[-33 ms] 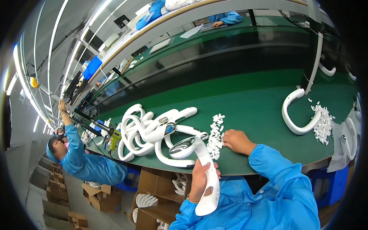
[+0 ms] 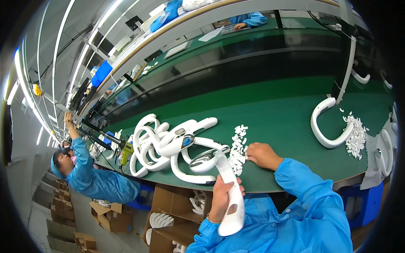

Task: The worker is assembling white U-shaped plastic components for neck massagers at a factory station.

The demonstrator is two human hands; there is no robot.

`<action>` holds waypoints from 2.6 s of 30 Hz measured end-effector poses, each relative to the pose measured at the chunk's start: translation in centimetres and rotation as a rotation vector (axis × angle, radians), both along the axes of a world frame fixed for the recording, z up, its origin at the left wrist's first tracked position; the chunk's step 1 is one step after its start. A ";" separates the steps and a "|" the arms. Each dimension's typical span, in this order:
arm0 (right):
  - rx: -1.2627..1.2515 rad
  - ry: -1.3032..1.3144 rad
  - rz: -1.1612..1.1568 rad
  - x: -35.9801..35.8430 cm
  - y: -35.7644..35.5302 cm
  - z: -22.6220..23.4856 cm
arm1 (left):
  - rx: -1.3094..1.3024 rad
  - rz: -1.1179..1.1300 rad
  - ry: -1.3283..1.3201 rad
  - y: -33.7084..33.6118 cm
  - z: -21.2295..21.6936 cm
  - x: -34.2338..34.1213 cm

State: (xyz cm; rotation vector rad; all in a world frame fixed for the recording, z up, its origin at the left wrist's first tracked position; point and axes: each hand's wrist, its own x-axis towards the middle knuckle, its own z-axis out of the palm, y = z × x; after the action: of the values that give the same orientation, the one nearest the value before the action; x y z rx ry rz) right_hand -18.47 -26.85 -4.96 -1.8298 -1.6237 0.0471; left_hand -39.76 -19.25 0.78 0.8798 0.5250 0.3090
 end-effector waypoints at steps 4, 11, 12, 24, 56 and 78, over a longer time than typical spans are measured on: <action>-0.023 0.242 -0.035 0.7 -1.7 0.5 | -0.021 0.078 -0.107 -0.4 -0.9 2.2; 0.020 1.042 -0.110 0.5 -5.7 3.4 | -0.127 -0.142 -0.135 -2.0 -3.6 6.1; 0.018 1.176 -0.097 0.3 -6.1 4.2 | -0.129 -0.148 -0.136 -2.0 -4.0 6.4; 0.152 1.035 -0.280 -3.4 -8.6 6.6 | -0.102 -0.217 -0.200 -5.3 -2.1 8.3; 0.133 0.471 -0.662 -0.5 -16.7 6.5 | 0.012 0.024 -0.068 -4.4 -2.9 21.8; 0.102 -0.062 -1.181 11.6 -36.8 1.5 | 1.638 -0.592 0.333 -15.5 -3.2 32.4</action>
State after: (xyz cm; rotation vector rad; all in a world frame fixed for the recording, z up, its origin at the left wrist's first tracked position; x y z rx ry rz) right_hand -6.88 -63.61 -3.48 -2.4174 -0.3617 -0.5949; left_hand -7.37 -34.76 -2.44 2.6387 0.1892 -0.0315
